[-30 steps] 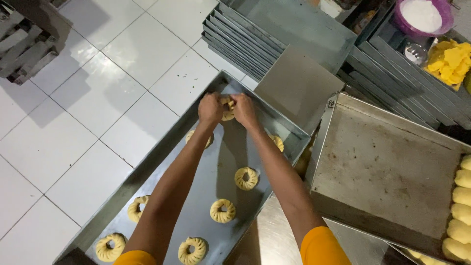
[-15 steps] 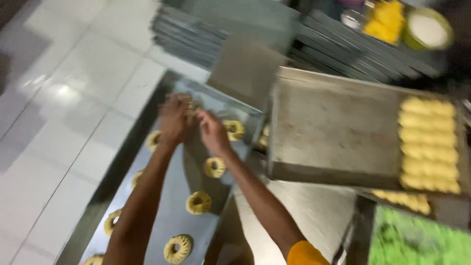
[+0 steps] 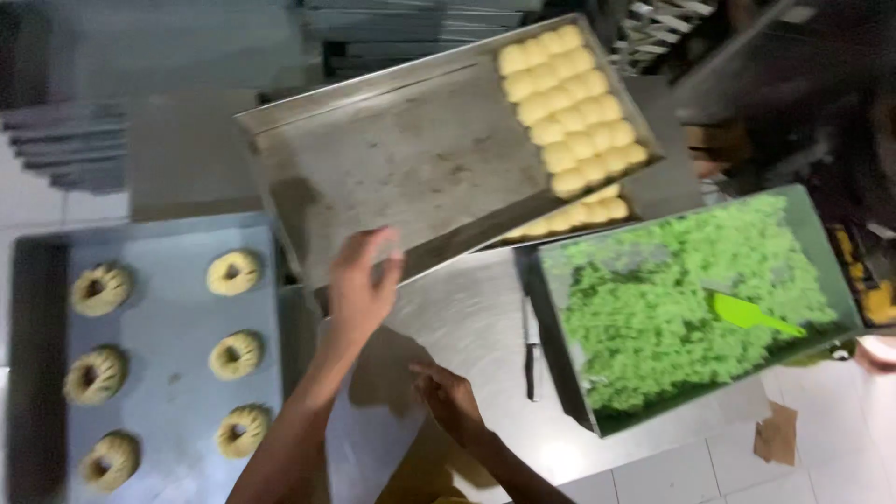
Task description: Forming and filling pastry dough with green coconut filling at a kitchen workbench.
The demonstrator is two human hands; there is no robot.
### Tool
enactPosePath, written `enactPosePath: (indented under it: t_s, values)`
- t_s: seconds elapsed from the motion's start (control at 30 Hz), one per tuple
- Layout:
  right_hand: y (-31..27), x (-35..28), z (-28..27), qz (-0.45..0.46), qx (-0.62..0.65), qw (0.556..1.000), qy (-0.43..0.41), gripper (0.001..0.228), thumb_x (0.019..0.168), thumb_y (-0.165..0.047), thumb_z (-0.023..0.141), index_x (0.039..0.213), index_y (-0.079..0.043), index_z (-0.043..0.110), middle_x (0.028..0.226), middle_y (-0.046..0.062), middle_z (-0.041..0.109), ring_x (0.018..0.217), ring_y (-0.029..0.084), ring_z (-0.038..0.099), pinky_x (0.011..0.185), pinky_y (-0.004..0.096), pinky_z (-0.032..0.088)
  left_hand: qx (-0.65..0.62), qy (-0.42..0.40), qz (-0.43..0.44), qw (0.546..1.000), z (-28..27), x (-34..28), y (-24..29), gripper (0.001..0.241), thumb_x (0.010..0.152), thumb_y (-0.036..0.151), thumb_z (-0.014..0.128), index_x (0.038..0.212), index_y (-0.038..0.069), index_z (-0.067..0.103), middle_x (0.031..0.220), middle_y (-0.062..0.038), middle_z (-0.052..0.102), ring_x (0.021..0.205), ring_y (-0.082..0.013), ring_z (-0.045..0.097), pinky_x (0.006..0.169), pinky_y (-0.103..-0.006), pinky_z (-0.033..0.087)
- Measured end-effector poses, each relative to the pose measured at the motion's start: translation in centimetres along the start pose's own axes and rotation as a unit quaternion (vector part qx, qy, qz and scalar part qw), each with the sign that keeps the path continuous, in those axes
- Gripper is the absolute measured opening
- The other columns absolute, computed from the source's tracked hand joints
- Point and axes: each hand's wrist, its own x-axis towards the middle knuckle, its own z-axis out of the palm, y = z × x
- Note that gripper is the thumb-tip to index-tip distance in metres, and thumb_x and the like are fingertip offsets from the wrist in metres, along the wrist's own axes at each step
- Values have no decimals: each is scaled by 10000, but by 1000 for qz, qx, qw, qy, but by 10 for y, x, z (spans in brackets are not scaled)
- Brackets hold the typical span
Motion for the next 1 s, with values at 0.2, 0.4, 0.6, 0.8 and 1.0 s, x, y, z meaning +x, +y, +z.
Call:
enactPosePath:
  t_s: [0.2,0.4,0.6,0.8,1.0]
  values:
    - [12,-50,-88,30,49,995,84,342,1021,-105,549,1314,29,662,859,71,708,743,124,659,673,272,554,96,-212,-79,969,239,53,-12,375,1006,411,628,939,51,707,877,-141,731,875,-347,713,797,-474,559]
    - [10,-82,-156,47,44,986,153,332,1012,-126,572,1301,-3,678,869,74,747,758,127,688,700,276,561,129,-227,-219,940,383,102,-36,510,897,530,699,989,32,757,981,-210,734,966,-402,704,823,-514,560]
    - [32,-96,-187,58,18,982,178,339,1008,-164,573,1300,-29,681,835,73,736,741,122,711,686,275,577,146,-230,-325,905,429,123,0,514,784,478,776,1041,32,762,1063,-184,729,992,-335,741,801,-500,601]
    - [19,-103,-199,28,32,985,165,355,1033,-188,551,1313,-2,665,854,69,735,753,123,691,700,263,571,-88,-81,-288,950,461,116,-67,337,765,269,803,963,7,729,848,-179,775,708,-270,781,658,-404,623]
    - [21,-98,-195,19,35,989,140,369,1027,-223,547,1293,-4,679,871,61,758,756,117,715,683,259,574,-144,-75,-233,959,331,107,-44,240,835,126,804,915,-18,629,788,-111,700,694,-173,761,542,-331,648]
